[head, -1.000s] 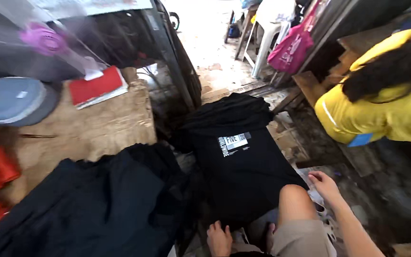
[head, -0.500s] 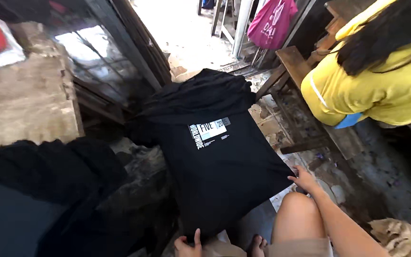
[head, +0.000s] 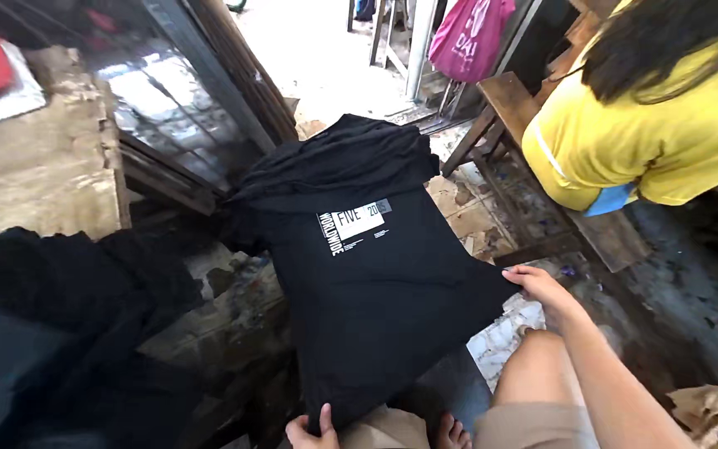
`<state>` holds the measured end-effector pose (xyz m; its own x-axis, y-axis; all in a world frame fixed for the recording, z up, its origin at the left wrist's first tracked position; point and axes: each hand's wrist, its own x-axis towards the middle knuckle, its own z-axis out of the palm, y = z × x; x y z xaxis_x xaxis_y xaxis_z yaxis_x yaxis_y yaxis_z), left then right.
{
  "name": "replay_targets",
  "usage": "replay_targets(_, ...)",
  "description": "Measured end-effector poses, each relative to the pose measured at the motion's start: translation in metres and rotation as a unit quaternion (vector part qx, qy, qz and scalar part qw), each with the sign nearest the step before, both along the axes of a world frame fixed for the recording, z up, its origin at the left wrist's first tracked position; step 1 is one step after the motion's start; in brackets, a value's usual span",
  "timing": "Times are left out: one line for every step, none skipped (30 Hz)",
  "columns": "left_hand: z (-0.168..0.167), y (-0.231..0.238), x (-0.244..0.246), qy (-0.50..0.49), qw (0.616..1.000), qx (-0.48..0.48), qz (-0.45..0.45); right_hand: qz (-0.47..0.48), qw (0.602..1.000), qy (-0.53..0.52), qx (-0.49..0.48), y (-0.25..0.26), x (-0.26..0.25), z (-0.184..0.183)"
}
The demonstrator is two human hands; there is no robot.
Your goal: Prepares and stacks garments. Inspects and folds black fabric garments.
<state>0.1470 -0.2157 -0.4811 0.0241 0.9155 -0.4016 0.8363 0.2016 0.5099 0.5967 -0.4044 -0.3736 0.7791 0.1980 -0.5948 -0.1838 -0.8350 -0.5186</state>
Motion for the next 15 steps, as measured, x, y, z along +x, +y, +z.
replay_targets(0.005,0.001,-0.001,0.022,0.999,0.007,-0.025,-0.026,0.999,-0.015,-0.038,0.003,-0.003,-0.004)
replay_targets(0.007,0.002,-0.002,0.046,0.997,0.029,-0.05,-0.045,0.996,-0.038,-0.06,0.005,-0.006,-0.008)
replay_targets(0.007,0.003,-0.004,0.062,0.993,0.068,-0.07,-0.068,0.995,-0.062,-0.045,0.006,-0.011,-0.014)
replay_targets(0.006,0.003,-0.004,0.073,0.988,0.111,-0.082,-0.084,0.992,-0.087,-0.017,0.007,-0.016,-0.023)
replay_targets(0.005,0.004,-0.005,0.08,0.982,0.149,-0.086,-0.091,0.991,-0.101,0.003,0.007,-0.023,-0.032)
replay_targets(0.004,0.003,-0.005,0.086,0.977,0.174,-0.085,-0.081,0.991,-0.108,-0.005,0.005,-0.031,-0.042)
replay_targets(0.002,0.002,-0.005,0.09,0.975,0.185,-0.082,-0.052,0.992,-0.107,-0.042,0.003,-0.041,-0.054)
replay_targets(0.0,0.001,-0.003,0.096,0.976,0.181,-0.079,-0.02,0.991,-0.091,-0.093,0.001,-0.05,-0.066)
replay_targets(-0.001,-0.001,0.001,0.096,0.979,0.164,-0.076,0.004,0.988,-0.069,-0.141,0.001,-0.058,-0.076)
replay_targets(-0.003,-0.004,0.004,0.091,0.983,0.145,-0.072,0.02,0.981,-0.054,-0.184,0.003,-0.064,-0.082)
replay_targets(-0.007,-0.006,0.005,0.08,0.986,0.132,-0.069,0.024,0.976,-0.056,-0.21,0.003,-0.066,-0.084)
replay_targets(-0.009,-0.007,0.005,0.065,0.988,0.119,-0.068,0.023,0.973,-0.066,-0.22,0.001,-0.065,-0.083)
replay_targets(-0.01,-0.007,0.005,0.056,0.991,0.106,-0.066,0.023,0.972,-0.073,-0.223,-0.002,-0.064,-0.078)
replay_targets(-0.013,-0.006,0.004,0.057,0.992,0.091,-0.064,0.028,0.972,-0.087,-0.217,-0.006,-0.063,-0.07)
replay_targets(-0.015,-0.004,0.003,0.068,0.993,0.073,-0.061,0.036,0.973,-0.108,-0.199,-0.01,-0.062,-0.06)
